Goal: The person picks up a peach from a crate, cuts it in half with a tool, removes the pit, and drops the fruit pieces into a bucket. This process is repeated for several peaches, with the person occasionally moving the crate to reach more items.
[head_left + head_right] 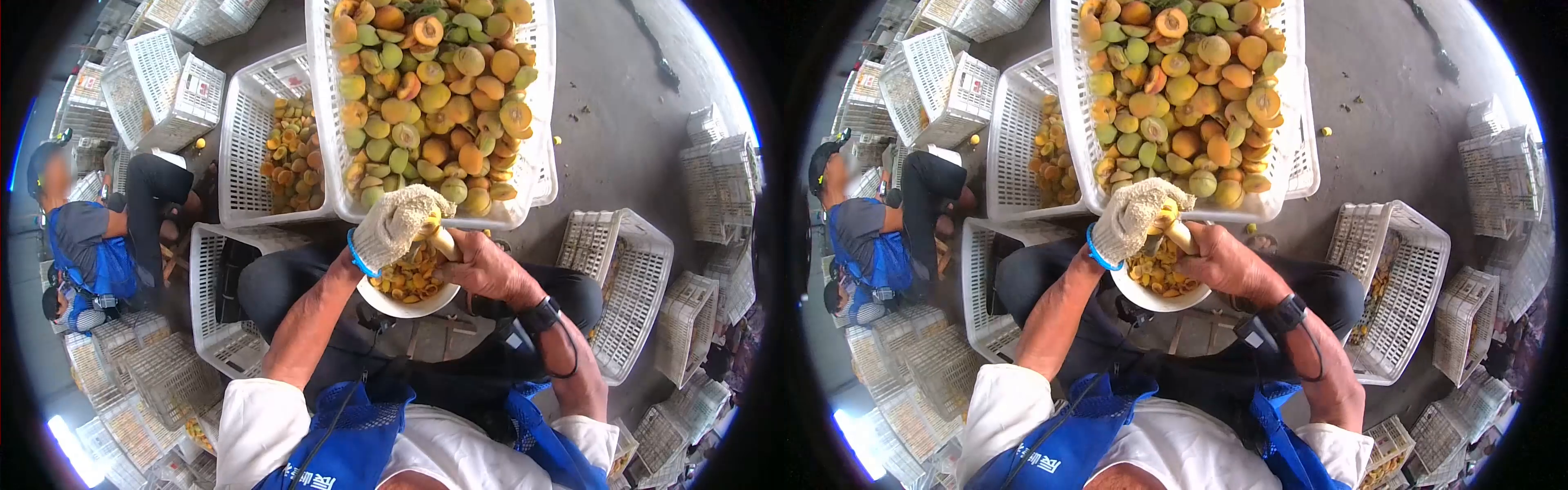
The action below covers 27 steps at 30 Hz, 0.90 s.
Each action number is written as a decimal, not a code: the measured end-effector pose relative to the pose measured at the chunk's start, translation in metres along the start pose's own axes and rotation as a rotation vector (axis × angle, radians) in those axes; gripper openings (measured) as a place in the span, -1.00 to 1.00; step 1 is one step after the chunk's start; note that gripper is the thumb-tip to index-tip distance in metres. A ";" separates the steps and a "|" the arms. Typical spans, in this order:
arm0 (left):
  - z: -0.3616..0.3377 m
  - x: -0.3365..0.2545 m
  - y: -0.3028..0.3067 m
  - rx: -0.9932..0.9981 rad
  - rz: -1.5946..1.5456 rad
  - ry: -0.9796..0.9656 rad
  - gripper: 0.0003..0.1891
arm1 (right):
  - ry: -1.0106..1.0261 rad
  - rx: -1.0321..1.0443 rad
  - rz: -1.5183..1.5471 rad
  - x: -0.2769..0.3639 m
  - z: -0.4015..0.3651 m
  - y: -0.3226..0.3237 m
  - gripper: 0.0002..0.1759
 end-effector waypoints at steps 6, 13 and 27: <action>0.001 0.001 0.001 0.038 0.107 0.086 -0.73 | 0.013 -0.114 -0.289 -0.004 0.006 -0.003 -0.66; -0.001 0.019 0.009 0.013 0.086 0.008 -0.67 | 0.028 -0.156 -0.223 -0.006 -0.001 -0.020 -0.66; 0.002 -0.049 0.102 -0.490 0.876 -0.298 -0.64 | -0.043 -0.116 -0.417 -0.061 -0.042 -0.077 -0.64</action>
Point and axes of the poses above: each hand's wrist, its own z-axis towards the middle knuckle, its own y-axis out of the back of the hand, x = y × z, the point moved 3 cm from there along z, towards the middle knuckle, and after that the axes turned 1 degree about -z, right-handed, at the moved point
